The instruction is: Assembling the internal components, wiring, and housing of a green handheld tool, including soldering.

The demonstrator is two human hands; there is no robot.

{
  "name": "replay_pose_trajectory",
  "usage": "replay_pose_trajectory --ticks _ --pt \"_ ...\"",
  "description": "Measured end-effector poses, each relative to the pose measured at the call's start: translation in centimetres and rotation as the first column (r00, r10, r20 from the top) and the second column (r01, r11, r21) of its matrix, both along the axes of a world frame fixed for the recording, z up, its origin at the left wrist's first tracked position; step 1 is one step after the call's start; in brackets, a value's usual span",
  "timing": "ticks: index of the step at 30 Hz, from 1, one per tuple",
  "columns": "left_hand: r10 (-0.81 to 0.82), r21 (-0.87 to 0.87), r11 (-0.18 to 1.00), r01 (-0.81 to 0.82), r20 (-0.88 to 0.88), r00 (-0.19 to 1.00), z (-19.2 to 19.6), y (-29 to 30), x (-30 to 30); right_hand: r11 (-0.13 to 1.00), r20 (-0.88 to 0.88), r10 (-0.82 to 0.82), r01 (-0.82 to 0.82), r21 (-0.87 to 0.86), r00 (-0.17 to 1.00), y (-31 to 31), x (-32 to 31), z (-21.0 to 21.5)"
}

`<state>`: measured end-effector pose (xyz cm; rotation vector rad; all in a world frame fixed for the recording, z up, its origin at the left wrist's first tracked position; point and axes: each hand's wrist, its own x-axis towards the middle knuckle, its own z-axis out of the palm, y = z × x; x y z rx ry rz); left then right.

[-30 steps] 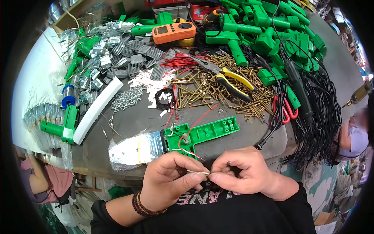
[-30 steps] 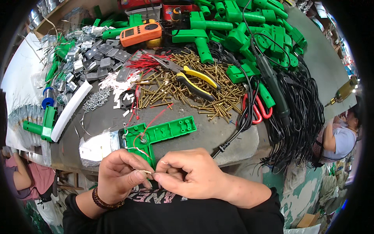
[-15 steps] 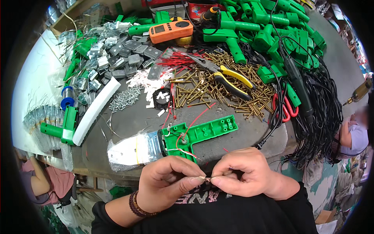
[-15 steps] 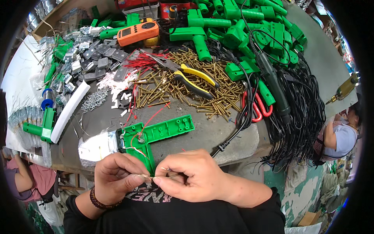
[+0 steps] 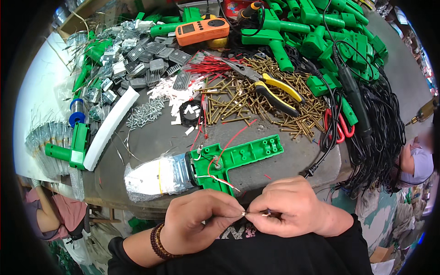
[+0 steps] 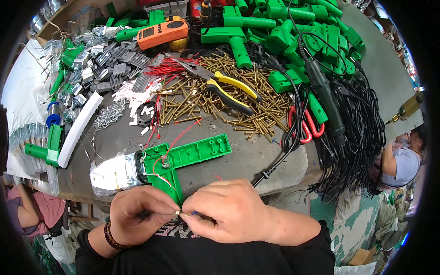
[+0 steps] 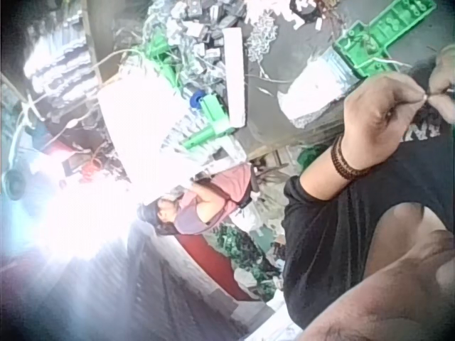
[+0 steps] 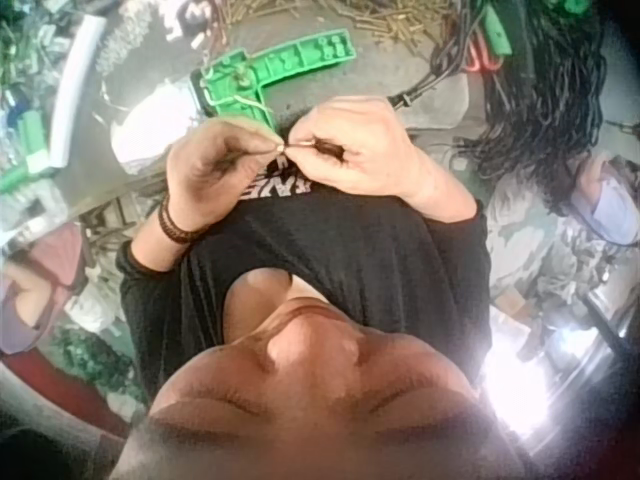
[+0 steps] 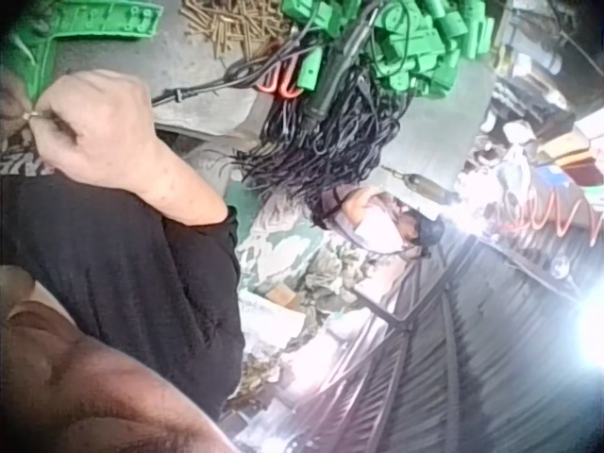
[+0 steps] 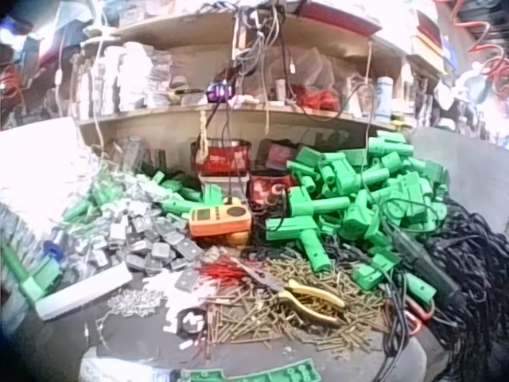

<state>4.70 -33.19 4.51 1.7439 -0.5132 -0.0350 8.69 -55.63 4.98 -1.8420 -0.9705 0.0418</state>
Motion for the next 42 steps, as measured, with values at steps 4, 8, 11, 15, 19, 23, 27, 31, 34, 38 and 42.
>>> replay_pose_trajectory --ticks 4,8,11,15,19,23,27,31,34,38,42 --pt "0.024 0.046 0.999 -0.028 0.074 0.997 -0.6 0.2 -0.2 0.998 -0.029 0.064 -0.065 -0.024 0.998 -0.6 -0.1 -0.2" --pt "-0.035 0.066 0.998 0.019 0.254 0.966 -1.2 -0.4 -0.4 0.991 -0.165 0.116 -0.125 -0.043 0.979 -0.7 -0.6 -0.6" --pt "-0.039 0.121 0.993 -0.008 0.378 0.925 -1.2 -0.5 -0.2 0.983 -0.171 0.113 -0.135 -0.126 0.979 -1.1 -0.7 0.0" --pt "-0.057 0.24 0.969 -0.056 0.442 0.895 -1.3 -0.8 -0.3 0.986 -0.144 0.09 -0.108 -0.126 0.985 -1.1 -0.5 -0.5" --pt "0.053 0.166 0.978 -0.128 0.395 0.917 -0.7 -0.7 -0.3 0.991 -0.132 0.06 -0.075 -0.112 0.989 -1.0 -0.4 -0.1" --pt "0.009 -0.088 0.996 -0.005 0.05 0.999 -1.3 0.2 -0.2 0.995 -0.191 0.051 -0.066 -0.074 0.98 -0.9 -0.3 0.2" --pt "-0.005 -0.49 0.854 -0.176 -0.347 0.938 -1.4 0.0 -1.3 0.989 -0.22 0.074 -0.101 -0.111 0.973 -1.0 -0.3 0.5" --pt "0.193 -0.255 0.949 -0.184 0.009 0.981 -0.6 -0.4 0.0 0.995 -0.236 0.036 -0.058 -0.087 0.971 -0.7 -0.3 0.4" --pt "0.037 0.201 0.968 -0.148 0.471 0.881 -1.8 -0.4 -0.1 0.972 -0.253 0.071 -0.124 -0.198 0.965 -0.6 -0.4 0.8" --pt "-0.099 0.396 0.913 -0.093 0.438 0.894 -1.1 -0.2 -0.4 0.952 -0.329 0.122 -0.204 -0.227 0.937 -0.1 -0.4 0.5" --pt "0.156 0.232 0.921 -0.311 0.513 0.844 -1.3 1.5 1.5 0.966 -0.53 -0.059 -0.085 -0.244 0.846 -1.2 0.2 0.6"
